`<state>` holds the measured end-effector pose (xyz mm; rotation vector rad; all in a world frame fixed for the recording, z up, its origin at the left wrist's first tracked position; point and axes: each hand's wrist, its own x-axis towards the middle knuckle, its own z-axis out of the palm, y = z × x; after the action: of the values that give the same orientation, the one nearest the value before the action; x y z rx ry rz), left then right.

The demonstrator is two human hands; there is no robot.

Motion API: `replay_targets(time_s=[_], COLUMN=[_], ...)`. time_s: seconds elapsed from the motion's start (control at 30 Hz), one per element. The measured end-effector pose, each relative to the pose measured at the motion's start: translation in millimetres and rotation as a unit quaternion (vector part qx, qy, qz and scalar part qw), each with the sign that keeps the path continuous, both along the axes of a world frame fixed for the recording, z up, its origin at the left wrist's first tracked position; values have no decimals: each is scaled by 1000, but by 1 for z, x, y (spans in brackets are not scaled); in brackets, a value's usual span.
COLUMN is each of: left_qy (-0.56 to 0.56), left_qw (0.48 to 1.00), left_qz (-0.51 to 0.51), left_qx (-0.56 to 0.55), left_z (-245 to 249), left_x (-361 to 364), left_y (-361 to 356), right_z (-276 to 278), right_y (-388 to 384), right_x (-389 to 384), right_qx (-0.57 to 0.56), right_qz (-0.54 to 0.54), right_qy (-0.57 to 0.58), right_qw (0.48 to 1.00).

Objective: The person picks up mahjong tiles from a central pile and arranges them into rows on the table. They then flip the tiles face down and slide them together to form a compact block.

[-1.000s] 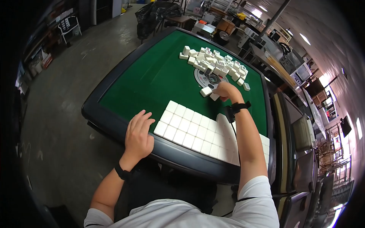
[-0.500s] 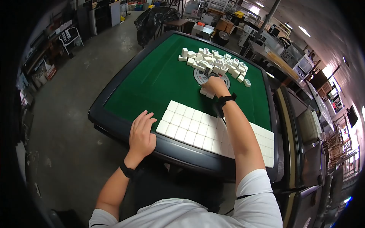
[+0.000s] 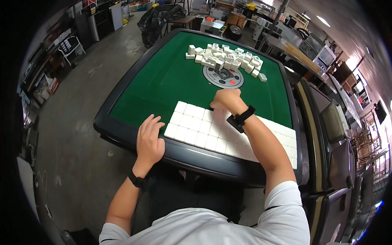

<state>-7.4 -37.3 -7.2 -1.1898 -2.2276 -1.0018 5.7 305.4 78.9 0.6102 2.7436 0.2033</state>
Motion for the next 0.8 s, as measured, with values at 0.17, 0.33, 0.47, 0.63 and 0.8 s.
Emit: replay_targets(time_s=[0.17,0.33,0.47,0.63,0.8], left_qy=[3,0,-4,-15,-32], left_qw=[1000,1000,1000,1000,999], left_qz=[6,-1,4,-1,7], left_qx=[-2,-14,-18,-20,-12], left_z=[3,4,5,7,5], left_x=[3,3,4,1,-2], left_y=[1,3,4,2,3], right_z=[0,11,-6,-32,-46], right_y=[9,25,91,175,191], right_x=[11,2,-38,-88,-120], right_qx=[-29,-42,-85,-40,-26], right_qz=[-8,23,20,-90,-146], right_qy=[18,-16,84,369,384], right_qw=[999,999,993,924,912])
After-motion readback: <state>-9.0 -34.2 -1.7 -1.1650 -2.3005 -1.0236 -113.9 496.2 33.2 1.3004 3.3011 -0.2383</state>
